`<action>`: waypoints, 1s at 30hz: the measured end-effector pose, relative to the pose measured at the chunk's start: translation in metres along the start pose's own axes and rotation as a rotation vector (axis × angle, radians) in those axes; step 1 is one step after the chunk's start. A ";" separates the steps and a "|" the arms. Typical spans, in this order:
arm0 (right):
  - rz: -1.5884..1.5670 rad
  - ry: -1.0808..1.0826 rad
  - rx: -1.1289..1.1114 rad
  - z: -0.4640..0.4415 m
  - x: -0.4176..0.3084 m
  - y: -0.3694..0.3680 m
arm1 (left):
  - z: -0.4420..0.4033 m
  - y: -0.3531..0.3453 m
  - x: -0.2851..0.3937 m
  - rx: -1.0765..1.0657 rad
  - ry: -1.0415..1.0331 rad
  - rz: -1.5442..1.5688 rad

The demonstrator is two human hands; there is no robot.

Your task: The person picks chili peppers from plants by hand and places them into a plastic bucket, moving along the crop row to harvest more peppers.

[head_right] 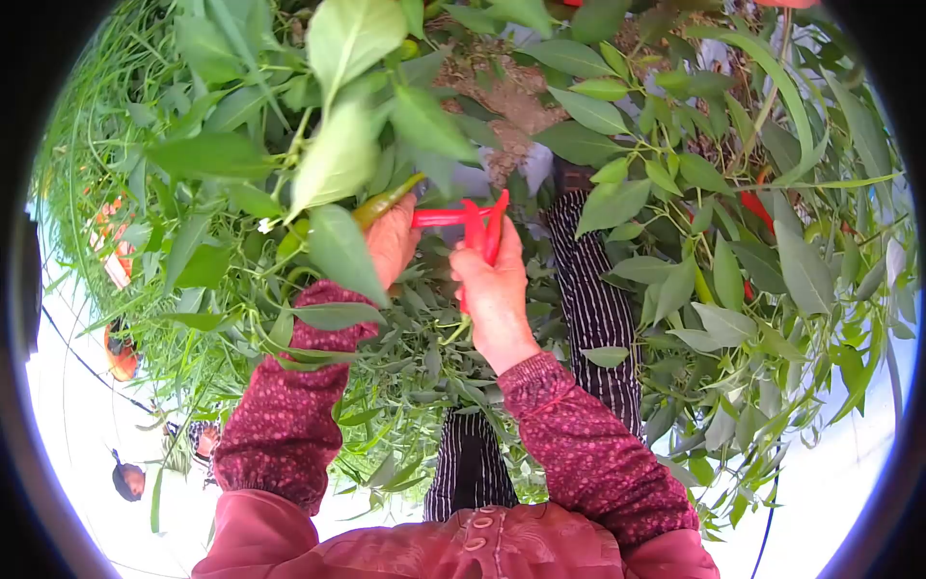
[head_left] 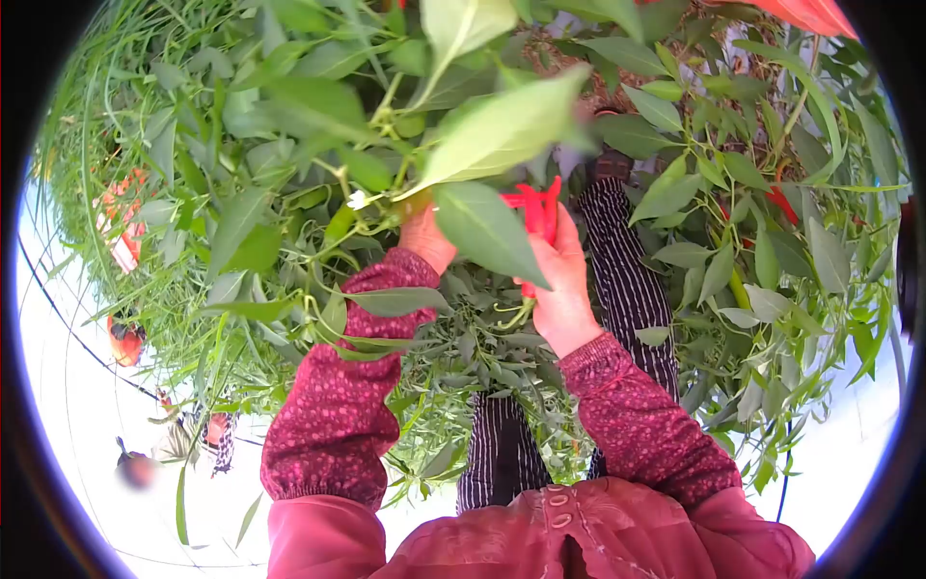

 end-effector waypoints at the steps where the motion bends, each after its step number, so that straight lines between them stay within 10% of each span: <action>1: 0.004 0.000 -0.004 0.004 -0.001 -0.002 | 0.002 0.013 0.016 0.056 -0.106 -0.110; 5: -0.091 0.083 -0.005 0.008 -0.006 -0.003 | 0.021 0.002 -0.002 -0.241 0.292 -0.157; 13: -0.128 0.309 0.006 0.019 -0.019 -0.006 | 0.035 0.047 0.064 0.199 0.166 0.127; 18: -0.051 0.180 -0.158 0.030 -0.014 -0.022 | 0.048 0.034 0.056 -0.020 0.439 0.213; 25: -0.117 0.038 -0.114 0.015 -0.002 -0.006 | 0.043 0.045 0.075 -0.517 -0.016 0.497; 27: -0.083 0.025 -0.115 0.014 -0.006 -0.003 | 0.014 0.067 0.072 -0.552 0.290 0.875; 30: -0.070 0.018 -0.174 0.011 0.002 -0.004 | -0.054 0.087 0.048 -0.230 -0.134 -0.131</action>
Point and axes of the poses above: each hand's wrist, its own z-axis away from the middle knuckle, its own y-axis out of the back of the hand, x = y × z, the point moved 7 cm from there along -z, towards the middle knuckle, and after that the axes turned 9 degrees about z, right-handed, at the moved point
